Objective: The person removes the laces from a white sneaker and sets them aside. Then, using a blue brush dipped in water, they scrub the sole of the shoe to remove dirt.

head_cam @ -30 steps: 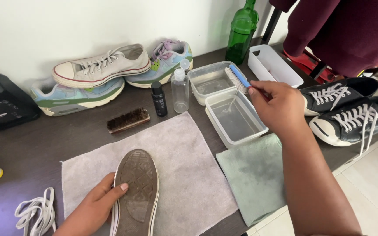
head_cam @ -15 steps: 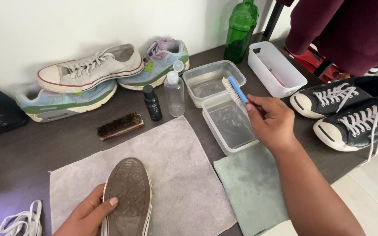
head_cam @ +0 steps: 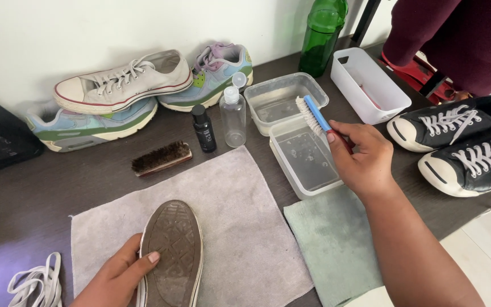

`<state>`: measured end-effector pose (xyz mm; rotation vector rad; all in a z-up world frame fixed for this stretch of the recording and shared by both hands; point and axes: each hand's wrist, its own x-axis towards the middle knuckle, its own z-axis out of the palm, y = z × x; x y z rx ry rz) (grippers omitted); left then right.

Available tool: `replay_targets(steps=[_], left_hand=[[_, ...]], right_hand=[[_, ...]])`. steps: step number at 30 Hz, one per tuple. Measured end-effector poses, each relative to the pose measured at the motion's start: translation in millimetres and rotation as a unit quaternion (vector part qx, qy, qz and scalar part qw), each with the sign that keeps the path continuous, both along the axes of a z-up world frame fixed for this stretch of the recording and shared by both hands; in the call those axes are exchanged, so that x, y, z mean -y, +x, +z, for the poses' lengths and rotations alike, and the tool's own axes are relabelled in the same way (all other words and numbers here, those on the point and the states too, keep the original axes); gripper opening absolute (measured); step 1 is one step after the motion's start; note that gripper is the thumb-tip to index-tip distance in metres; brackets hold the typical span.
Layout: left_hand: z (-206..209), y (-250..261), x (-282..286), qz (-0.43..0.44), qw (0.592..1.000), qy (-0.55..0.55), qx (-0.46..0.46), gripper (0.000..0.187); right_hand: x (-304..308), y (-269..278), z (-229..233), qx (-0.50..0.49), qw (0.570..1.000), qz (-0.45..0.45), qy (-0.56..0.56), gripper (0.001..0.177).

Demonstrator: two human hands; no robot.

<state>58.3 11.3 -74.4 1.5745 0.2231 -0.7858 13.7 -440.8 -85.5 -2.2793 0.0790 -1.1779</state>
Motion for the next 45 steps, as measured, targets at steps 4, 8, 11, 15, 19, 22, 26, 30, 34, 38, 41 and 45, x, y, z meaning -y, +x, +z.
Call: replay_targets(steps=[4, 8, 11, 15, 19, 22, 26, 30, 34, 38, 41, 45], left_hand=[[9.8, -1.7, 3.6, -0.008, 1.000, 0.019, -0.001, 0.048], [9.1, -0.4, 2.9, -0.018, 0.999, 0.042, -0.001, 0.048], [-4.2, 2.7, -3.8, -0.035, 0.999, 0.034, 0.023, 0.047], [-1.6, 1.6, -1.9, -0.025, 0.999, 0.014, 0.017, 0.048], [7.3, -0.1, 3.1, -0.008, 1.000, 0.008, -0.004, 0.048], [7.0, 0.8, 3.2, -0.009, 1.000, 0.023, -0.011, 0.048], [7.1, -0.1, 3.7, 0.002, 1.000, 0.008, -0.014, 0.049], [4.5, -0.7, 2.6, 0.010, 1.000, 0.006, -0.005, 0.048], [11.6, -3.3, 6.0, 0.014, 1.000, -0.004, -0.010, 0.047], [16.2, -4.3, 8.6, 0.030, 0.999, -0.004, -0.029, 0.048], [12.5, -3.4, 7.0, 0.030, 0.999, -0.006, -0.024, 0.047], [2.5, -0.5, 1.7, 0.013, 1.000, -0.008, -0.009, 0.049]], right_hand=[[-0.8, -0.2, 0.2, 0.005, 1.000, 0.003, -0.002, 0.023], [-1.6, -0.9, 1.1, -0.002, 1.000, -0.006, -0.001, 0.023], [-0.2, 0.1, -0.3, 0.003, 1.000, -0.004, -0.006, 0.022], [-0.9, 0.0, -0.3, -0.004, 1.000, -0.007, -0.001, 0.023], [-0.7, 0.2, -0.6, 0.004, 1.000, 0.000, -0.004, 0.022], [-2.2, -0.4, 1.0, 0.002, 1.000, -0.002, -0.007, 0.021], [-2.8, -0.3, 0.9, -0.003, 1.000, -0.002, 0.007, 0.022], [-1.7, -0.2, -0.2, -0.006, 1.000, 0.002, 0.003, 0.022], [-0.9, 0.7, -2.0, 0.003, 1.000, 0.001, -0.007, 0.021], [-0.9, 0.8, -2.7, 0.005, 1.000, 0.004, -0.007, 0.020], [-1.9, 0.6, -0.6, -0.002, 1.000, 0.001, -0.004, 0.021], [-1.9, 0.7, 0.3, 0.000, 1.000, 0.003, -0.018, 0.020]])
